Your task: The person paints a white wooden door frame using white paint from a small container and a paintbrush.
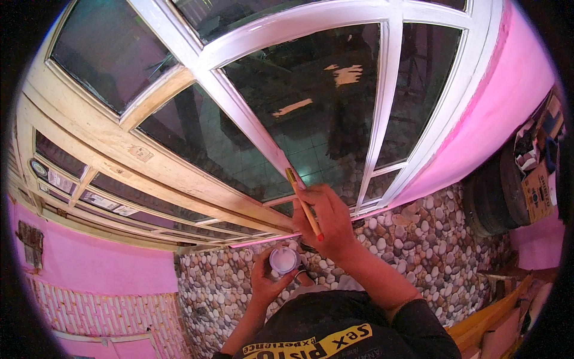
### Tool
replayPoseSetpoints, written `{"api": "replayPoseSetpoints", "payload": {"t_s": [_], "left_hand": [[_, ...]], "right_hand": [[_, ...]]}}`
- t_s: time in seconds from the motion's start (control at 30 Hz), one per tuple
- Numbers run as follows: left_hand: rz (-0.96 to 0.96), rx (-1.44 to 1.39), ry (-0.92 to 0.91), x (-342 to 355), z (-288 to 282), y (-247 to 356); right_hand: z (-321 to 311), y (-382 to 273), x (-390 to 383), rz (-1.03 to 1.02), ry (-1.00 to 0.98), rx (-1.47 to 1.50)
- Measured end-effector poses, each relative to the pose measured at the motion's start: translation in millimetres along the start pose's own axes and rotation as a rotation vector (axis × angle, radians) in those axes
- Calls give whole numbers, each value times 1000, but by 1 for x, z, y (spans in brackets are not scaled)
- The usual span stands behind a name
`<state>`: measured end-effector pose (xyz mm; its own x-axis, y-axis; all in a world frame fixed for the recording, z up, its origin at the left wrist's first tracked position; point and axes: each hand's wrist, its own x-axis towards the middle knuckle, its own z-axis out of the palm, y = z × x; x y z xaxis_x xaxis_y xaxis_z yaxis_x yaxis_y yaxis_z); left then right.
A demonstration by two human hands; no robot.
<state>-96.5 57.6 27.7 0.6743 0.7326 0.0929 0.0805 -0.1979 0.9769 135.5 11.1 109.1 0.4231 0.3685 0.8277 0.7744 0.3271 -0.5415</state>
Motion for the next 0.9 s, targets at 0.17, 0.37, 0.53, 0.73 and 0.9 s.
{"api": "replayPoseSetpoints", "payload": {"t_s": [0.17, 0.37, 0.53, 0.73, 0.9], "left_hand": [[30, 19, -15, 1, -4, -6], [44, 21, 4, 1, -2, -8], [44, 8, -4, 1, -2, -9], [20, 19, -4, 1, -2, -5], [23, -10, -16, 1, 0, 0]], "right_hand": [[-7, -1, -13, 123, -67, 11], [-1, -7, 9, 3, 19, 47], [-2, 0, -11, 72, -48, 5], [-11, -8, -6, 69, -40, 0], [-5, -12, 15, -21, 13, 11]]}}
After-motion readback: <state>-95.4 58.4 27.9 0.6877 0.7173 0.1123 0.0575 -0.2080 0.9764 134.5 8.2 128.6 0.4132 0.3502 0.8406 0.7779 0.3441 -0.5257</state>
